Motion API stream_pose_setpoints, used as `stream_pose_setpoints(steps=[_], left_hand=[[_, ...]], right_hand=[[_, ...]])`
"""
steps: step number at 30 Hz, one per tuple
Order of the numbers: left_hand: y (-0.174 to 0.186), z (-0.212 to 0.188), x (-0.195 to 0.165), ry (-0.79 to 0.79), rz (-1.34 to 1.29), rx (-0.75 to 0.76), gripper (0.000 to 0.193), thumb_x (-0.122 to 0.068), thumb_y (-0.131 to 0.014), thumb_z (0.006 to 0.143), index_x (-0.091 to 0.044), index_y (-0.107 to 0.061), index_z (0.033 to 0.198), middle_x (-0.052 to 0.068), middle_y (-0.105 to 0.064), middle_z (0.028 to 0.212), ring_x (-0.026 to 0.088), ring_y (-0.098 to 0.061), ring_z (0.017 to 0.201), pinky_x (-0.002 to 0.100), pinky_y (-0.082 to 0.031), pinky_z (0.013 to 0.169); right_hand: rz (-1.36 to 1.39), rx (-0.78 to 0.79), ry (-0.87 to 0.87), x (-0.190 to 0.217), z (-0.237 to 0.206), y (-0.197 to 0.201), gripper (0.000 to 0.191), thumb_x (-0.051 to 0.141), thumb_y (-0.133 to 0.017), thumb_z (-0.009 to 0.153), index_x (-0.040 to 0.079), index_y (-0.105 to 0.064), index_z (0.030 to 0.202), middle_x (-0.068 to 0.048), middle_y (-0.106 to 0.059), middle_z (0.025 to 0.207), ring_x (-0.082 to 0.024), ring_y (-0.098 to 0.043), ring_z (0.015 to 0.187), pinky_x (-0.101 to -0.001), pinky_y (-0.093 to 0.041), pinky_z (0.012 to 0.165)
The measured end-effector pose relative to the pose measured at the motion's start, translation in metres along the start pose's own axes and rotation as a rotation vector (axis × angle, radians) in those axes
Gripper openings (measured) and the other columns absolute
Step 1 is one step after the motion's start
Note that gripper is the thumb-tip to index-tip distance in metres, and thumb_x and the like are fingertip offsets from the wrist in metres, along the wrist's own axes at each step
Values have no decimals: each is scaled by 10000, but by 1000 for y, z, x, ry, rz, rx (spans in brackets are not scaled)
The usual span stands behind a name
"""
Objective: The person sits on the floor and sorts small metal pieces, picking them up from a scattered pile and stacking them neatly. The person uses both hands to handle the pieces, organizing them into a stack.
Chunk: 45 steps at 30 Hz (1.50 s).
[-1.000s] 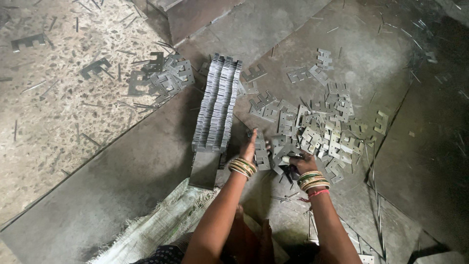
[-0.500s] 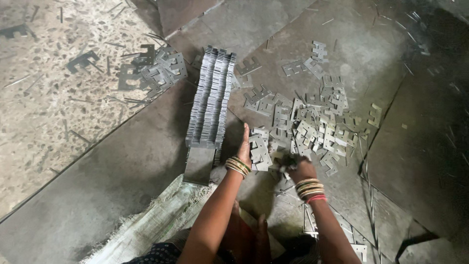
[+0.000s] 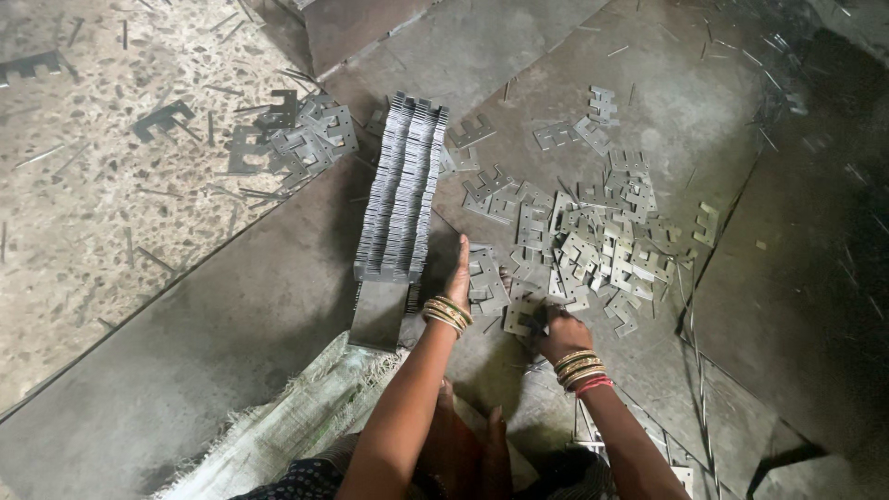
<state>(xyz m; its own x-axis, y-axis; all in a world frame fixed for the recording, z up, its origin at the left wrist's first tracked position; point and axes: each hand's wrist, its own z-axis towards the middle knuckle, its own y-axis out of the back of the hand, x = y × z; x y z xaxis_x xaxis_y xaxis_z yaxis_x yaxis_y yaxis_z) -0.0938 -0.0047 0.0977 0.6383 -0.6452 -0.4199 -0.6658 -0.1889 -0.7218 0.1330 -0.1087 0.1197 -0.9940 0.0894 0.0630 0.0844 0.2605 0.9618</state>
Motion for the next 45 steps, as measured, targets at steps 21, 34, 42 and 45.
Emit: stream_pose_setpoints(steps=[21,34,42,45], left_hand=[[-6,-9,-5,111,4,207,898,-955,-487,718,-113,-701,947,105,-735,761,234,-728,623,395,-626,601],[17,11,-17,-127,353,26,826,-842,-622,930,-121,-571,1331,18,-599,1222,196,-563,1098,414,-472,899],[13,0,-10,98,132,65,1146,-890,-509,863,8,-441,1573,235,-397,1580,302,-479,1203,560,-403,1119],[6,-2,-7,115,211,-2,1034,-857,-523,779,-128,-458,1510,73,-545,1505,217,-556,1284,472,-469,1067]], right_hand=[[-166,-21,188,46,9,46,467,134,-547,889,224,-660,1334,-172,-688,1178,-324,-689,1065,-452,-577,908],[-358,-44,476,52,15,101,268,156,-524,1039,250,-667,1246,-57,-721,1070,-213,-704,947,-299,-615,698],[-410,-117,484,13,-2,81,466,44,-576,880,263,-676,1278,-151,-557,1401,-336,-548,1285,-493,-481,1043],[-548,99,463,0,-6,66,515,66,-555,885,336,-625,1317,-119,-408,1570,-308,-427,1427,-531,-279,1229]])
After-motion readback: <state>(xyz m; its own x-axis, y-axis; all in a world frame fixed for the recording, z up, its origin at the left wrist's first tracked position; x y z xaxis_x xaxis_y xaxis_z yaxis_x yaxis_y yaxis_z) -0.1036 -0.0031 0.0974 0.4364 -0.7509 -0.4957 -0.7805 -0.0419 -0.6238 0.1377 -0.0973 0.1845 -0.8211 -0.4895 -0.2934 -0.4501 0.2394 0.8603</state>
